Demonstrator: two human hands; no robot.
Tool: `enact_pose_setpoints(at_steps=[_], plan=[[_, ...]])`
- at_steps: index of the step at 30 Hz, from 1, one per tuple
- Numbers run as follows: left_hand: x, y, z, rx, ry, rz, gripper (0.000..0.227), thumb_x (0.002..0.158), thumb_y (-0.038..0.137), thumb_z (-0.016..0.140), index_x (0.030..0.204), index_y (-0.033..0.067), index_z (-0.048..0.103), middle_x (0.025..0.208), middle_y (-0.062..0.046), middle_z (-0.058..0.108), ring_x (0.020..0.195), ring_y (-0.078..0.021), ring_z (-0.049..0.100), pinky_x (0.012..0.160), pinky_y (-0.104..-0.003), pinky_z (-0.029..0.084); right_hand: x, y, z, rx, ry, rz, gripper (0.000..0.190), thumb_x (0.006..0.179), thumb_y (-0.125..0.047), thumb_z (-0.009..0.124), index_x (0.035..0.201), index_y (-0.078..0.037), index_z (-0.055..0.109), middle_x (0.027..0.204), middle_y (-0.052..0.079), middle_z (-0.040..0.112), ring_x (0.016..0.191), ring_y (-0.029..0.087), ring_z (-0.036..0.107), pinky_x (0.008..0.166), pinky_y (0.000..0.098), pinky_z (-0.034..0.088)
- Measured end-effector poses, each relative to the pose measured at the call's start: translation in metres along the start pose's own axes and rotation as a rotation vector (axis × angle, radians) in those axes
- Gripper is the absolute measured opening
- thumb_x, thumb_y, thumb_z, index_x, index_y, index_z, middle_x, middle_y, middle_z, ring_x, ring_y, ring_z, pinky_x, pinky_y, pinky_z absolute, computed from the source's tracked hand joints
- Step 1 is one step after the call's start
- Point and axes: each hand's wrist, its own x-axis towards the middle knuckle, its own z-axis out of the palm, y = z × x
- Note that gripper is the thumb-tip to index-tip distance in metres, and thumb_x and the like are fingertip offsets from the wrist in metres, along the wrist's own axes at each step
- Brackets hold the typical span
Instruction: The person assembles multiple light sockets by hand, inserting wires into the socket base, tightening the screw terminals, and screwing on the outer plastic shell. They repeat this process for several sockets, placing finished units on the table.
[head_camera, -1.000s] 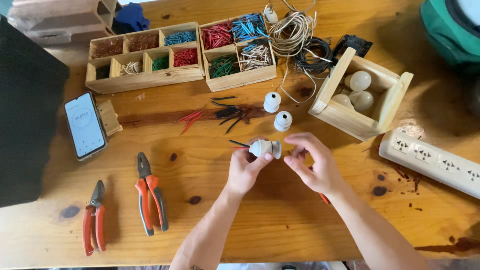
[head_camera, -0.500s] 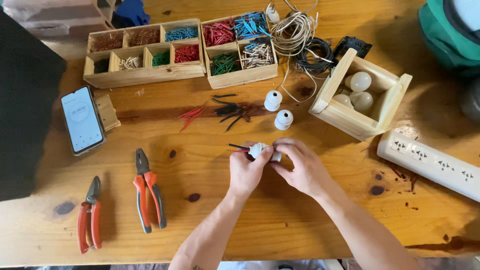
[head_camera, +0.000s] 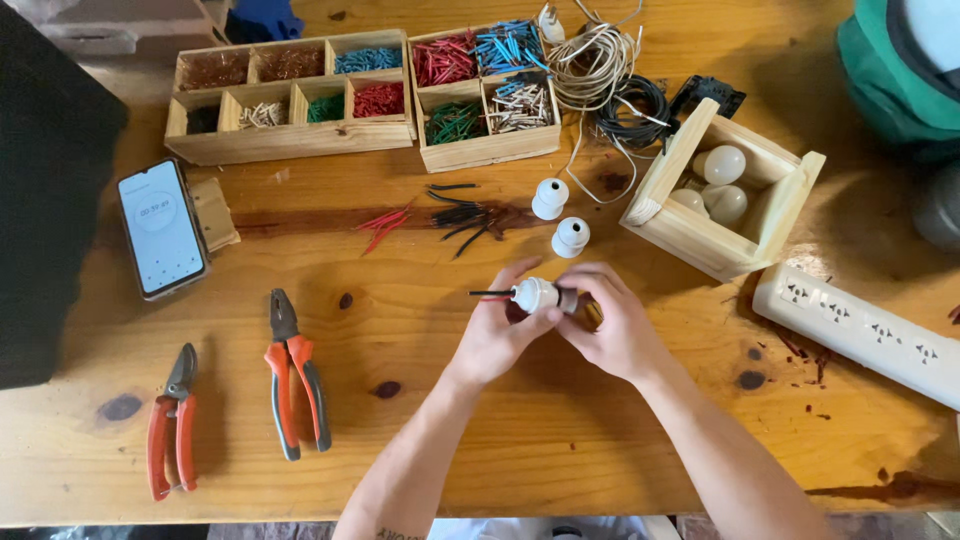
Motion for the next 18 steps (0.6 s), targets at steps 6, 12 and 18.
enact_pose_setpoints(at_steps=[6, 12, 18], plan=[[0.003, 0.002, -0.006, 0.110, 0.232, -0.122, 0.039, 0.080, 0.026, 0.084, 0.107, 0.0010, 0.070, 0.084, -0.007, 0.061, 0.083, -0.0163, 0.060, 0.072, -0.027, 0.052, 0.000, -0.001, 0.005, -0.184, -0.020, -0.003, 0.045, 0.071, -0.005, 0.085, 0.112, -0.009, 0.068, 0.109, 0.006, 0.065, 0.098, 0.027, 0.071, 0.079, 0.0381, 0.062], [0.018, -0.021, -0.023, -0.024, 0.383, 0.158, 0.015, 0.091, 0.013, 0.074, 0.103, 0.0045, 0.070, 0.066, -0.002, 0.060, 0.061, -0.0085, 0.057, 0.060, -0.021, 0.046, 0.013, -0.005, -0.004, -0.217, -0.017, 0.066, 0.029, 0.078, -0.010, 0.084, 0.103, -0.011, 0.069, 0.107, 0.007, 0.069, 0.100, 0.032, 0.071, 0.082, 0.0438, 0.059], [0.013, -0.023, -0.016, -0.055, 0.142, 0.175, 0.037, 0.092, 0.020, 0.075, 0.126, 0.0043, 0.071, 0.085, -0.005, 0.065, 0.083, -0.0100, 0.058, 0.079, -0.025, 0.051, 0.011, -0.001, 0.002, -0.372, -0.080, 0.063, 0.027, 0.077, -0.015, 0.086, 0.098, -0.009, 0.071, 0.100, 0.007, 0.076, 0.098, 0.033, 0.071, 0.082, 0.0456, 0.057]])
